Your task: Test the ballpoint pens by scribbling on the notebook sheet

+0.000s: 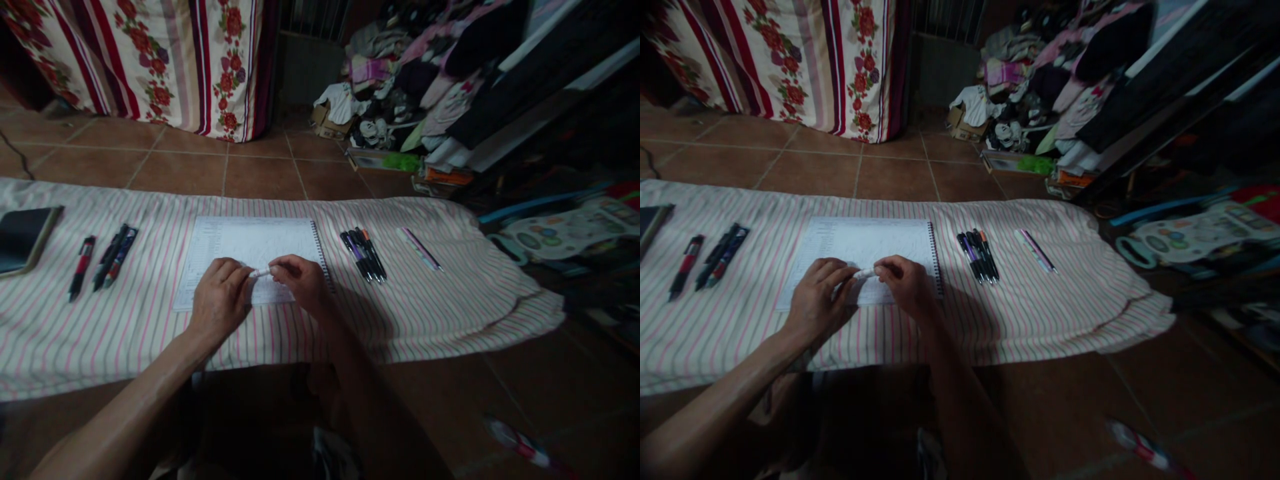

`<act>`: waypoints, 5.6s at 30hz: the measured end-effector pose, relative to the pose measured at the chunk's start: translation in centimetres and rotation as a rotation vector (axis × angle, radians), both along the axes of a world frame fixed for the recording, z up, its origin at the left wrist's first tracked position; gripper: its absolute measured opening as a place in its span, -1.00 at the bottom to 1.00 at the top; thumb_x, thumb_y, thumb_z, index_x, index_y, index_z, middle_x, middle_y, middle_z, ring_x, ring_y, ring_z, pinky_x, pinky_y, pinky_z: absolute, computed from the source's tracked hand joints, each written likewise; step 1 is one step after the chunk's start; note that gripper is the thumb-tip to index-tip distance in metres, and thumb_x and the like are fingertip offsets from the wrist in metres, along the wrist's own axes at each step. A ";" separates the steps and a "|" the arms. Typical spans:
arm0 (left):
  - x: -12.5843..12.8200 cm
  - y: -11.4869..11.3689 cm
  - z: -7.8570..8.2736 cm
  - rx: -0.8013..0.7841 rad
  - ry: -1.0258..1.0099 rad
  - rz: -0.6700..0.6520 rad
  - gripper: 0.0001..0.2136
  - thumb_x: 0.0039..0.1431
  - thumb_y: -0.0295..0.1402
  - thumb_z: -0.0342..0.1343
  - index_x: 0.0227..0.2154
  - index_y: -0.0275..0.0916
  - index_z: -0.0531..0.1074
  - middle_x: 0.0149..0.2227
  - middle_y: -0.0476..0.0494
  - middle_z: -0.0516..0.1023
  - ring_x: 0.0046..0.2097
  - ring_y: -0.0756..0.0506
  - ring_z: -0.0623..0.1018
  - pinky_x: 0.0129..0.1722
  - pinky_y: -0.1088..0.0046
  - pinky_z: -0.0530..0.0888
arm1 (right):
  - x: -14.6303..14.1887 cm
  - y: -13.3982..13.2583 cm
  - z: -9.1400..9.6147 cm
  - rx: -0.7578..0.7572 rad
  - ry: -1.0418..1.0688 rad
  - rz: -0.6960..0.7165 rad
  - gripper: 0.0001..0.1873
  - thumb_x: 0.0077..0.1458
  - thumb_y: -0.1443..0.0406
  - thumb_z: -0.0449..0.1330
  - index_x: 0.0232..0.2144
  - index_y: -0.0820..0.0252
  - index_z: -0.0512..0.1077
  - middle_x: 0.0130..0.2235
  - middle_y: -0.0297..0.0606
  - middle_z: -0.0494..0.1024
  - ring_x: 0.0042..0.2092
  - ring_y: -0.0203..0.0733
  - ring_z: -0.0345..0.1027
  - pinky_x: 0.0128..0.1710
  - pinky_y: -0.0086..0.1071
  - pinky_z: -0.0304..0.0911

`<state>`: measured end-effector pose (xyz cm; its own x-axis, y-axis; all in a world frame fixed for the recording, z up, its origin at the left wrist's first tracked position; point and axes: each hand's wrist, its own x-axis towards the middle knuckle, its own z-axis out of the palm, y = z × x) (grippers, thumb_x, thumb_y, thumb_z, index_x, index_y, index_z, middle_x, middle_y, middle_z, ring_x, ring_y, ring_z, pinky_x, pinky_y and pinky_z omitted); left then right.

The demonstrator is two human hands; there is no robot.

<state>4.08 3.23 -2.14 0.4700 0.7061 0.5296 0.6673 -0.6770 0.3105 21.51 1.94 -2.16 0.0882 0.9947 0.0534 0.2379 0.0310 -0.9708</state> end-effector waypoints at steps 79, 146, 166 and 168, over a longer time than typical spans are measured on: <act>-3.4 -0.3 1.9 -0.992 -0.887 -0.144 -0.63 0.19 -0.13 -0.03 -0.13 -0.30 0.46 -0.40 -0.16 0.55 -0.31 -0.09 0.48 -0.23 0.33 0.39 | -3.2 1.8 -1.4 0.136 -0.321 -0.125 -0.63 0.08 0.33 -0.05 -0.06 0.17 0.36 -0.40 -0.29 0.56 -0.40 -0.24 0.44 -0.34 -0.39 0.33; -4.0 -8.1 0.5 -0.028 0.189 -0.225 -0.73 0.21 -0.48 -0.17 -0.18 -0.35 0.42 -0.01 -0.33 0.47 0.08 -0.22 0.40 -0.05 0.19 0.49 | -6.6 -0.5 0.1 0.006 -0.019 -0.001 -0.72 0.08 0.16 0.06 -0.35 0.23 0.47 -0.57 -0.36 0.46 -0.59 -0.39 0.25 -0.62 -0.54 0.16; -7.8 -8.1 1.1 -0.161 0.582 0.060 -0.63 0.10 -0.50 -0.13 -0.05 -0.43 0.38 0.16 -0.47 0.25 0.24 -0.33 0.13 0.05 0.14 0.38 | -10.0 -1.0 -0.9 0.065 -0.116 0.156 -0.86 0.02 0.24 0.11 -0.44 0.21 0.37 -0.56 -0.42 0.37 -0.55 -0.38 0.23 -0.53 -0.51 0.14; -8.7 -7.5 1.3 -0.217 0.579 0.056 -0.64 0.12 -0.49 -0.15 -0.05 -0.37 0.38 0.18 -0.39 0.25 0.26 -0.29 0.10 0.02 0.18 0.41 | -10.2 -1.0 -1.0 0.071 -0.143 0.149 -0.85 0.03 0.23 0.11 -0.44 0.20 0.38 -0.56 -0.42 0.37 -0.55 -0.39 0.22 -0.53 -0.52 0.14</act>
<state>-4.66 -4.24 -0.84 0.5974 0.8009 0.0416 0.8011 -0.5983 0.0138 11.36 0.98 -3.15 -0.0729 0.9895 0.1248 0.3603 0.1428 -0.9218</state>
